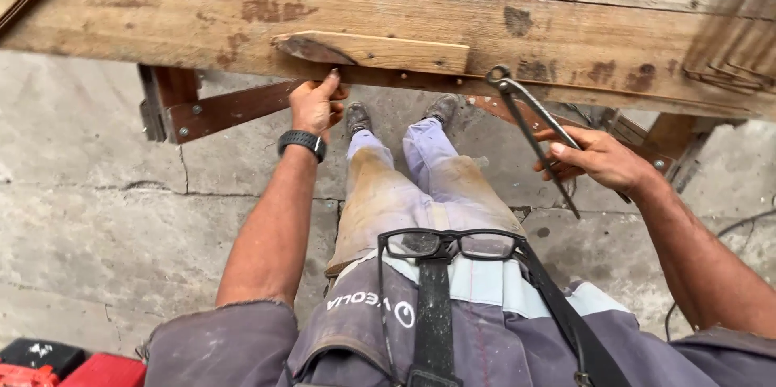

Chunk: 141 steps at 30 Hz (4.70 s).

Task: Bending thin metal rebar into rectangular stirrups using a wooden jig and pliers.

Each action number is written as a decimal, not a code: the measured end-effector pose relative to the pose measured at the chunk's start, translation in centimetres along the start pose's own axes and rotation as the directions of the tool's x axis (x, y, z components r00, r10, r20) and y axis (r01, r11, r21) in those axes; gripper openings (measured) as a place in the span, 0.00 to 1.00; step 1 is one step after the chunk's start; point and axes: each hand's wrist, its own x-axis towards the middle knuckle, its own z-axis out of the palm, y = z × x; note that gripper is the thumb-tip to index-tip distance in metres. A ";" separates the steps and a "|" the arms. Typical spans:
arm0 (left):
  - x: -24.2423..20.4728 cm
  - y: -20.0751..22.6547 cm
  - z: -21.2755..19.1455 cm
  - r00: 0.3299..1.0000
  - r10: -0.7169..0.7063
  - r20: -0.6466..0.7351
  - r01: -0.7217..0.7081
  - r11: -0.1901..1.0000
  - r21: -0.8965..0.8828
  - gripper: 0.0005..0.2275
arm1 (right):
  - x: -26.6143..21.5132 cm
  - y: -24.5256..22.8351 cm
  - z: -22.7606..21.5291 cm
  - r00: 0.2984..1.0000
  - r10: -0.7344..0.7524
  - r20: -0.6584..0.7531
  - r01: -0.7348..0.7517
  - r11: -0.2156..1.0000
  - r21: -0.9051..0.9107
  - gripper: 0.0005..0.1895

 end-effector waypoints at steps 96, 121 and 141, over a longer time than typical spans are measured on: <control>2.2 -0.8 -1.8 0.985 0.134 0.110 -0.154 0.966 0.206 0.15 | 6.2 9.7 26.9 0.699 -0.162 -0.697 0.576 0.704 0.415 0.14; 4.2 -1.8 -1.8 0.985 0.100 0.141 -0.129 0.968 0.214 0.16 | 11.6 7.2 28.5 0.903 -0.394 -0.173 0.256 0.167 0.952 0.23; 3.3 -1.5 -1.7 0.984 0.115 0.138 -0.144 0.965 0.218 0.16 | 13.6 2.6 32.4 0.947 -0.195 -0.257 0.285 0.132 0.950 0.10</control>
